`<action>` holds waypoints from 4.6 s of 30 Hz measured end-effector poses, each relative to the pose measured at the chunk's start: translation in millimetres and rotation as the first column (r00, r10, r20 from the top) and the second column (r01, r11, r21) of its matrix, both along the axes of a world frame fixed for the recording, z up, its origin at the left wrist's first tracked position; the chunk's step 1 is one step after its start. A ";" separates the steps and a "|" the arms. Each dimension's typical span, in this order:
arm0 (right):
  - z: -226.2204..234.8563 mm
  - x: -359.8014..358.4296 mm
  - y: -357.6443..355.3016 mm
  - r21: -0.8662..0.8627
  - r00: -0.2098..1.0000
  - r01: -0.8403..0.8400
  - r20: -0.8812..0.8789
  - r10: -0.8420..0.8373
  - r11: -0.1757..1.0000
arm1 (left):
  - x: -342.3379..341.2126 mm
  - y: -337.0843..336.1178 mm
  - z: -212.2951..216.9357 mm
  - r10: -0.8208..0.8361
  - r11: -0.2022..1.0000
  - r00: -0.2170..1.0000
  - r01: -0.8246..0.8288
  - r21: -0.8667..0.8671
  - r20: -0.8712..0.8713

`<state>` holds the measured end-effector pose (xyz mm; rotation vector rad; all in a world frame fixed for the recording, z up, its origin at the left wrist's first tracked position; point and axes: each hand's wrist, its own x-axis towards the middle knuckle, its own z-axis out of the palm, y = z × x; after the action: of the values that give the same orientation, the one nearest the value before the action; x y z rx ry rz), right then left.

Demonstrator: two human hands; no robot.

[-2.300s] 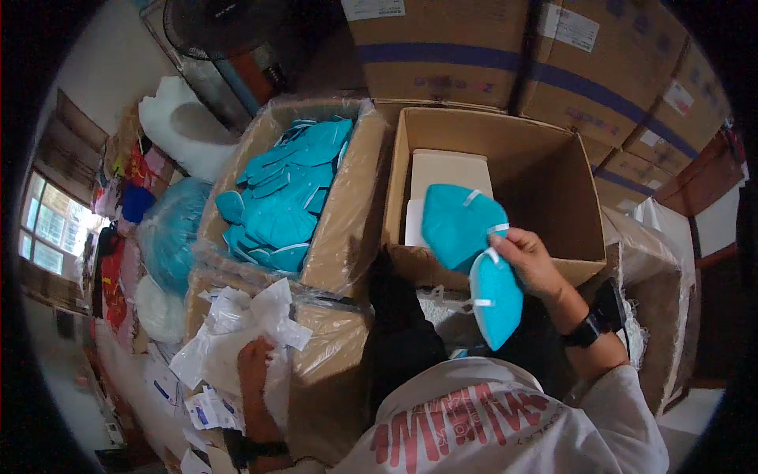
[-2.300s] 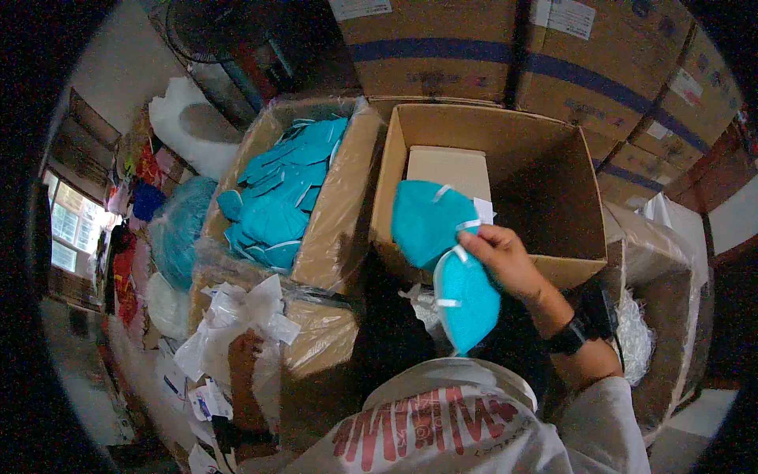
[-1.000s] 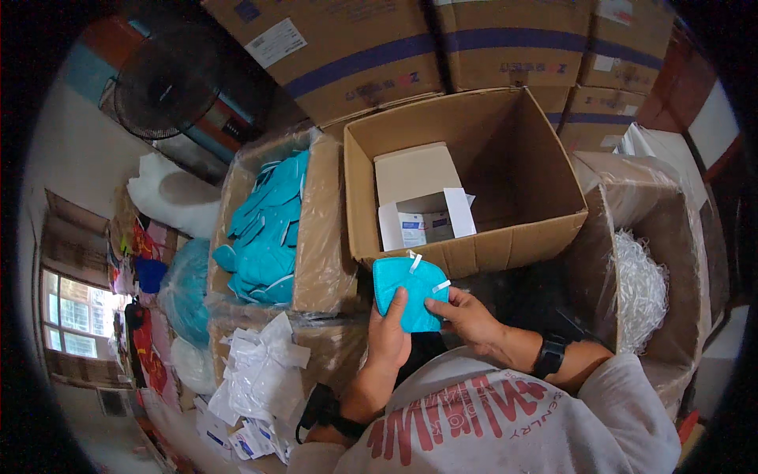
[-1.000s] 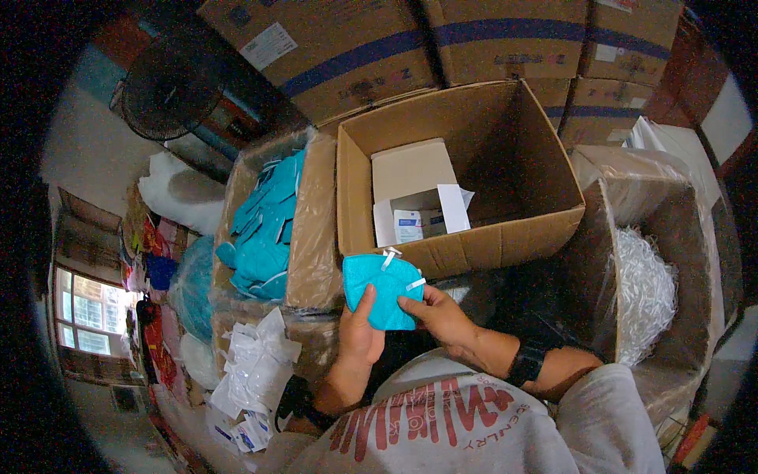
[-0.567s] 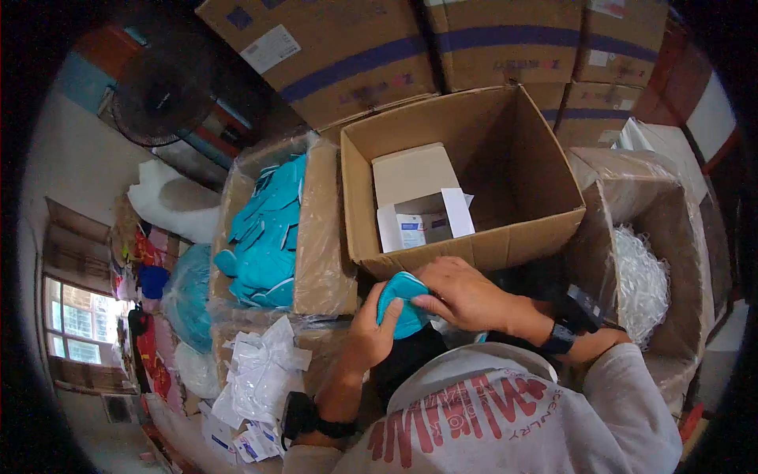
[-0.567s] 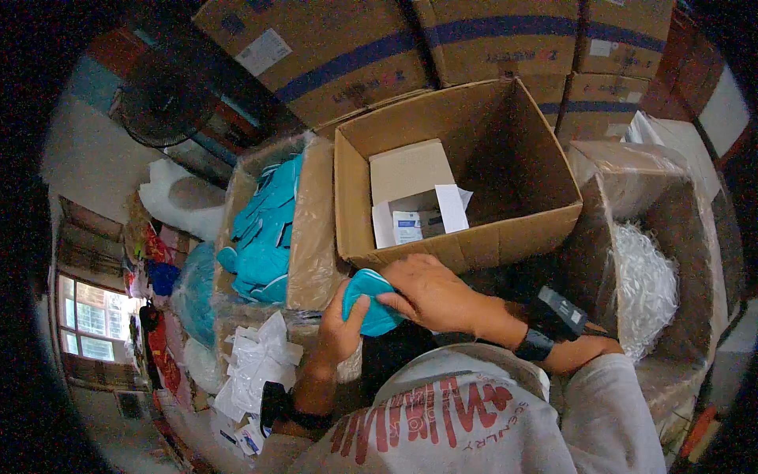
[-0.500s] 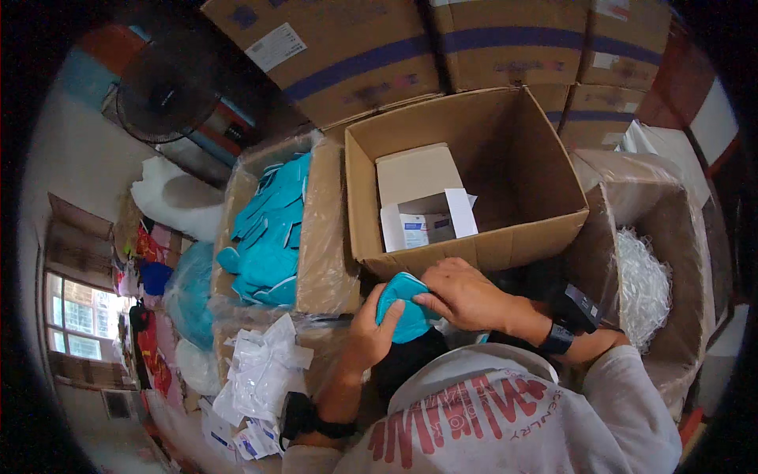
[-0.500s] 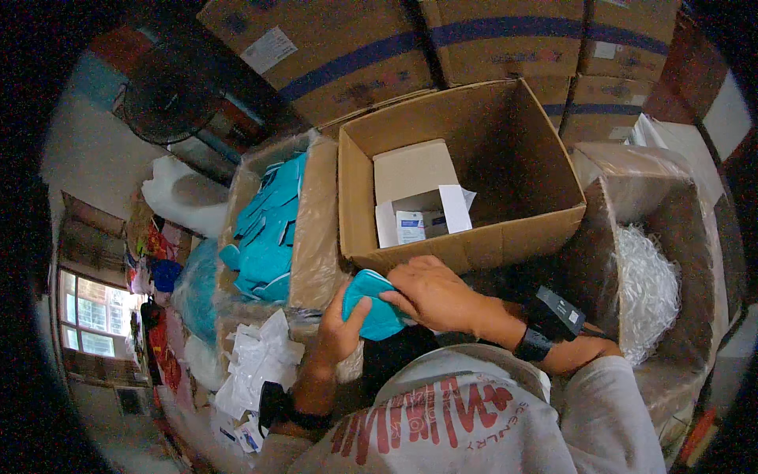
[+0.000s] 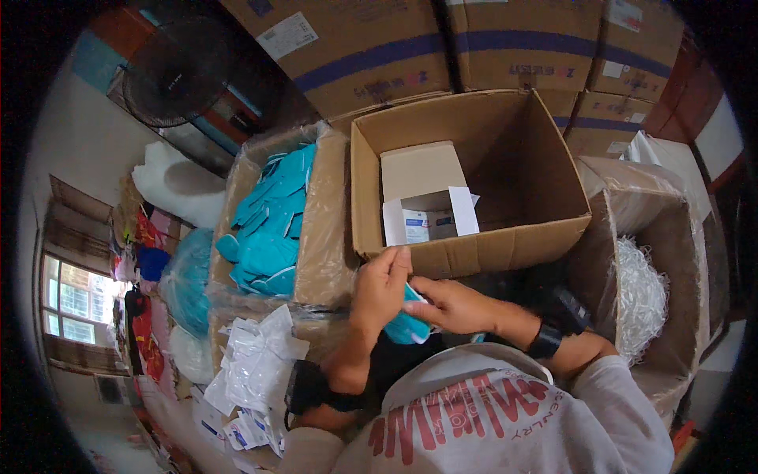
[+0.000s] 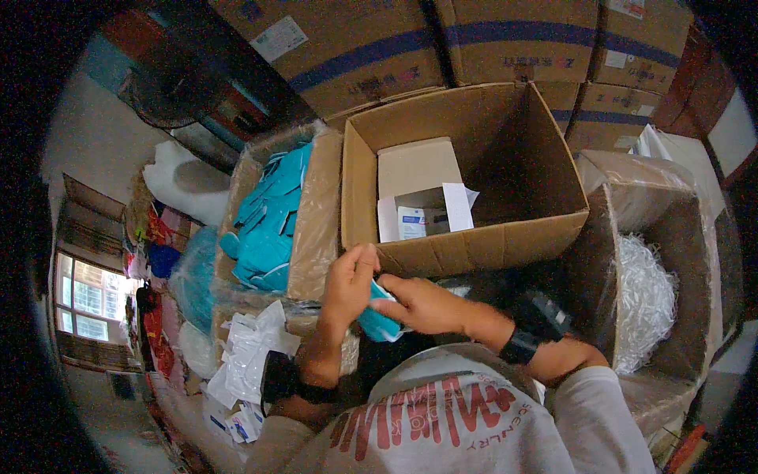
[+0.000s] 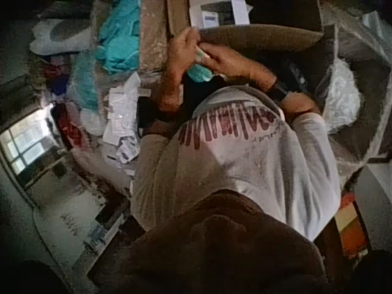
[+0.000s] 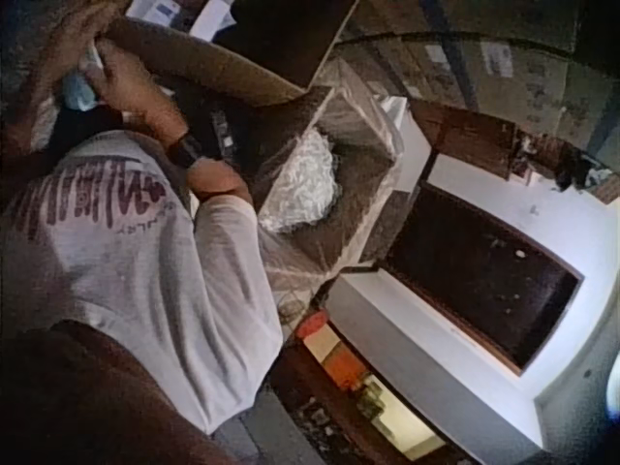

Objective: The person is packing masks into boxes.

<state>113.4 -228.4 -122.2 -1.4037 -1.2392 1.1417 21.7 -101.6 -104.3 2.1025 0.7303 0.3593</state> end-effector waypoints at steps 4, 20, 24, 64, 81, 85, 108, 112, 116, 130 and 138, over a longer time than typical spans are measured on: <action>-21.2 13.0 -3.6 -0.003 0.916 -0.232 -0.336 0.218 0.973 | -10.4 23.6 -3.6 0.018 1.000 0.993 -0.015 -0.022 0.119; -22.4 66.6 -14.4 -0.291 0.929 -0.253 -0.338 0.148 0.923 | -72.9 50.5 18.2 -0.239 0.957 0.812 0.289 0.010 -0.532; -24.4 55.9 -8.9 -0.287 0.930 -0.259 -0.333 0.158 0.922 | -86.3 14.7 7.7 -0.532 0.801 0.479 0.552 -0.231 -0.698; -28.8 -12.8 -3.1 0.161 0.929 -0.078 0.369 0.013 0.984 | -79.8 -0.4 -28.5 -0.229 0.967 0.973 0.230 0.108 -0.029; -36.4 -13.8 -2.7 -0.249 0.915 -0.327 -0.323 0.240 0.912 | -83.8 -1.3 -27.9 -0.406 0.914 0.902 0.398 -0.080 -0.145; -15.8 -14.7 1.6 -0.253 0.910 -0.383 0.058 0.409 0.888 | -80.8 1.5 -20.7 -0.495 0.866 0.837 0.499 -0.044 -0.233; -41.0 194.9 -156.5 -0.715 0.833 -0.525 -0.321 0.450 0.461 | -117.5 -38.9 -71.9 -0.791 0.488 0.606 0.707 -0.511 0.083; 33.8 171.6 -102.9 -0.672 0.992 -0.060 -0.123 -0.031 0.738 | -94.3 -5.4 -61.2 -0.327 0.800 0.935 0.352 -0.486 0.139; 2.7 127.9 -57.3 -0.420 0.789 0.100 -0.519 -0.329 0.902 | -51.7 35.6 22.1 0.176 0.832 0.947 0.003 -0.555 0.267; -54.1 4.9 56.3 0.145 0.353 -0.256 -0.906 0.232 0.956 | -14.6 76.6 111.7 0.425 0.655 0.747 0.136 -0.743 0.512; -47.7 -4.5 25.2 0.208 0.474 -0.316 -0.810 0.344 0.926 | -26.8 99.1 101.3 0.461 0.651 0.737 0.098 -0.753 0.495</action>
<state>108.9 -203.3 -169.8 -0.3910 -0.7828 1.7720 -5.1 -2.5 -3.1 0.9759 0.5307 0.7348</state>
